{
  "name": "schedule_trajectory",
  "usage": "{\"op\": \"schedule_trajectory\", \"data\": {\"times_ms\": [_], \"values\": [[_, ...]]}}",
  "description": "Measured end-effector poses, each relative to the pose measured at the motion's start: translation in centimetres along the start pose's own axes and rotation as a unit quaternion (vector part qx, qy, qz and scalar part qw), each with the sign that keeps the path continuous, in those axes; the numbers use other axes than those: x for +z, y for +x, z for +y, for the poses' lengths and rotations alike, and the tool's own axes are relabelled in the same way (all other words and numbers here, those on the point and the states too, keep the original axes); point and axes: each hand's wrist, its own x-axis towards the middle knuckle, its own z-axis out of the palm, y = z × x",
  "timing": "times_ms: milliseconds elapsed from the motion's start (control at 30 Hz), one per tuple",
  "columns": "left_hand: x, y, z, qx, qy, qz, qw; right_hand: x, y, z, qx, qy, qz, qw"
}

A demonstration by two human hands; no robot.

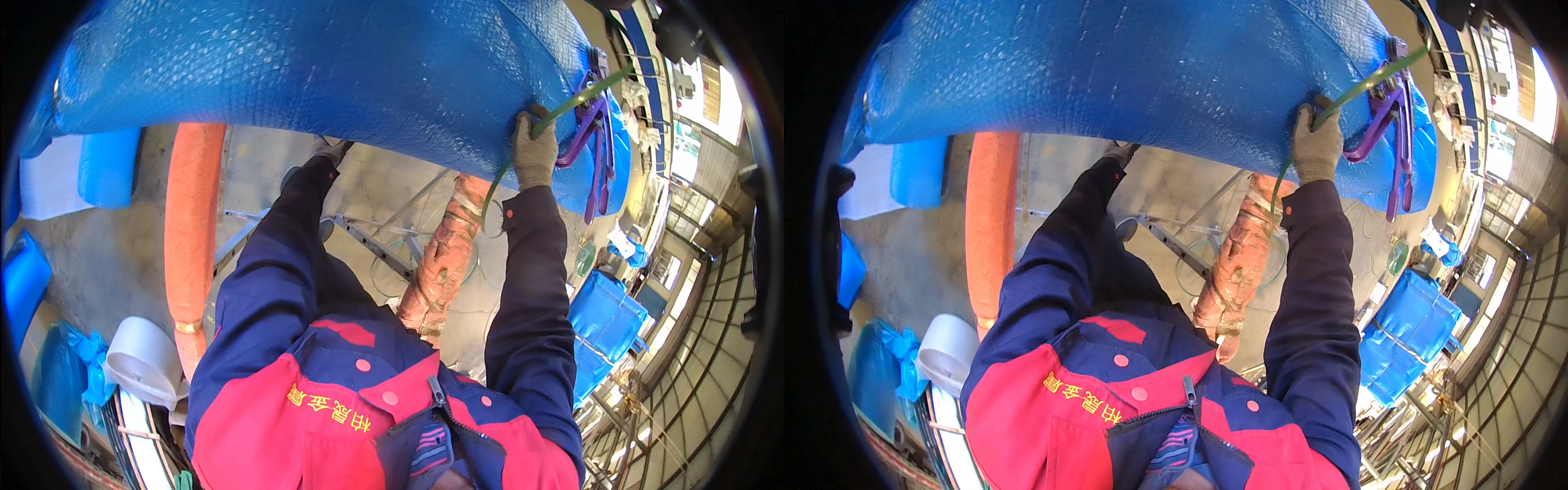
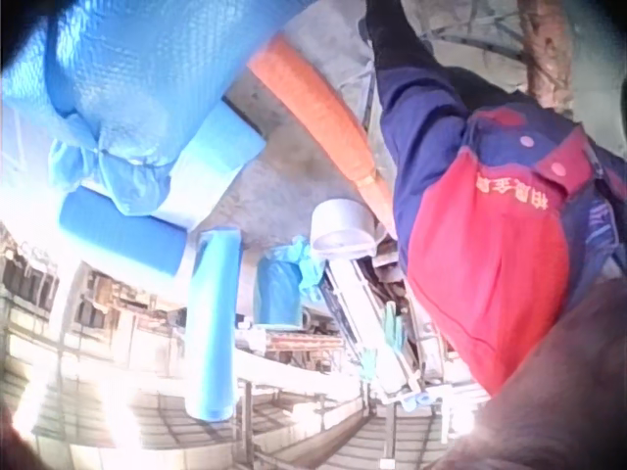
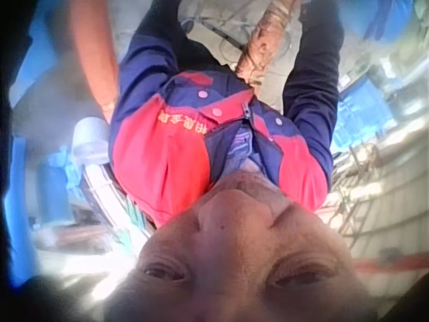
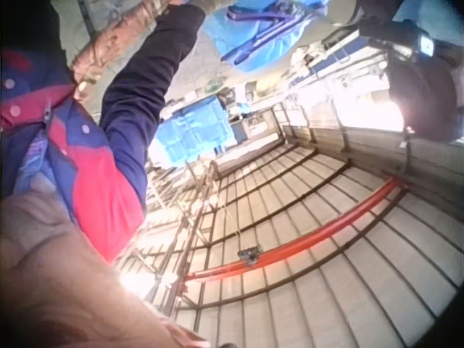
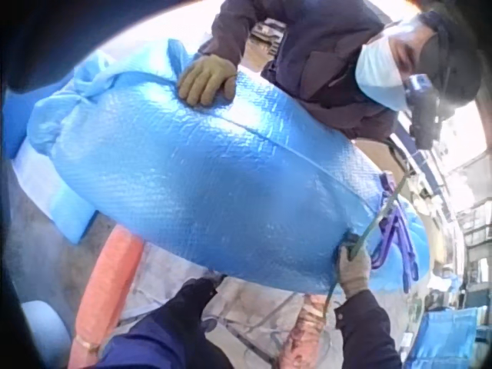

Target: The person secures a large blue-wrapped cylindrical object using green plastic straps and a purple ratchet tensioner. They thread the strap through the ratchet, pull it tight, and lock it in place, repeating the process at multiple points along the object.

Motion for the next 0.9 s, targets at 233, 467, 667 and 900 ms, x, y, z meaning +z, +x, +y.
{"op": "schedule_trajectory", "data": {"times_ms": [233, 467, 667, 900], "values": [[1.9, 4.6, 2.0, 0.055, -0.068, -0.060, 0.994, -0.1, -0.5, -1.2, -0.020, -0.037, 0.021, 0.999], [-2.2, 8.0, -0.5, 0.073, -0.130, -0.079, 0.986, 0.5, -0.4, -1.0, 0.003, 0.003, 0.022, 1.000], [2.6, 4.8, 0.2, 0.056, -0.141, -0.124, 0.981, 0.6, -0.5, -1.3, 0.007, -0.016, 0.027, 0.999], [3.3, 1.0, 2.0, 0.006, -0.183, -0.168, 0.969, 0.3, -0.6, -1.3, -0.032, -0.026, 0.041, 0.998]]}}
